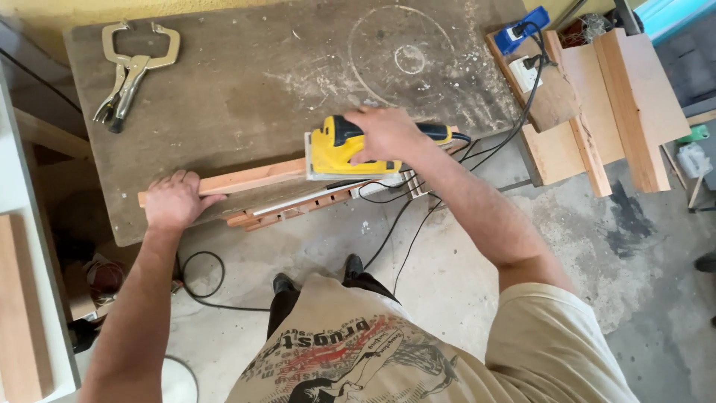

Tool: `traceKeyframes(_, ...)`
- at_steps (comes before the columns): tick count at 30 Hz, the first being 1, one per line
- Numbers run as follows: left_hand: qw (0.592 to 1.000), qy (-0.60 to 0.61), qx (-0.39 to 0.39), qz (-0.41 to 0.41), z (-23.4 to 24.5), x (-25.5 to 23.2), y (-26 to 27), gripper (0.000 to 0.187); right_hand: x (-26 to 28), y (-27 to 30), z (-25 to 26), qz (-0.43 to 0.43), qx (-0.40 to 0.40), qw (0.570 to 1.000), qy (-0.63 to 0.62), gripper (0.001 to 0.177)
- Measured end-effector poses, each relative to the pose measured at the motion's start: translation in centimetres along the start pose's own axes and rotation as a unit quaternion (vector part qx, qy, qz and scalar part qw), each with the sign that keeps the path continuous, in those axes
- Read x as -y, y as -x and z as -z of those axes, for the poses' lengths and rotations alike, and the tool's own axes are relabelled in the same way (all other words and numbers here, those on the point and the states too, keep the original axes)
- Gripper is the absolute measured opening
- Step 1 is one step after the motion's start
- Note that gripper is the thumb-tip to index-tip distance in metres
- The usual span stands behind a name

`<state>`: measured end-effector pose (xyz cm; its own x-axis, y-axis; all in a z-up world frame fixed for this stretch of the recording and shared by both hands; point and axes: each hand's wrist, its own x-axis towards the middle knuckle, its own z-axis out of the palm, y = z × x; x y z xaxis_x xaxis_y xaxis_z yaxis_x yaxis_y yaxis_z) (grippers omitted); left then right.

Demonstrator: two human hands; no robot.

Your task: The person uses a yellow electric sander to smooth the surface of a long wooden plank clamped to a workbench. After sanding, they remove the clamp, place the plank on a white cabinet, and then pick up another plank to sand.

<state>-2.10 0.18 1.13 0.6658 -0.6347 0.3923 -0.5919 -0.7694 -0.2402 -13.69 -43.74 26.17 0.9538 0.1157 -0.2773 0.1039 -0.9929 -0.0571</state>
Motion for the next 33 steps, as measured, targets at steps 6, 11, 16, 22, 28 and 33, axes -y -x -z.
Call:
traceKeyframes(6, 1.0, -0.004, -0.01, 0.005, -1.0, 0.0, 0.4, 0.065, -12.1, 3.4, -3.5, -0.08, 0.034, 0.996, 0.031, 0.096)
traceKeyframes(11, 0.989, 0.0, 0.147, 0.027, 0.9, -0.5, -0.7, 0.074, -15.0, 7.7, 2.1, -0.148, 0.119, 0.981, 0.024, 0.096)
traceKeyframes(16, 0.995, -0.007, 0.103, 0.015, 0.9, -0.8, -1.1, 0.076, -22.1, 8.6, -1.0, -0.133, 0.053, 0.99, 0.016, 0.092)
traceKeyframes(22, 0.99, -0.014, 0.137, 0.022, 1.7, -0.9, -2.1, 0.073, -16.2, 6.6, 0.0, -0.109, 0.036, 0.993, 0.026, 0.088)
traceKeyframes(28, 0.999, 0.015, 0.029, 0.029, -0.3, -0.5, -0.4, 0.067, -9.7, 0.8, -5.2, -0.003, -0.09, 0.993, 0.08, 0.09)
traceKeyframes(33, 0.998, 0.03, 0.053, 0.02, -0.8, -0.3, -0.5, 0.066, -1.4, -3.0, -4.6, 0.027, -0.062, 0.995, 0.069, 0.09)
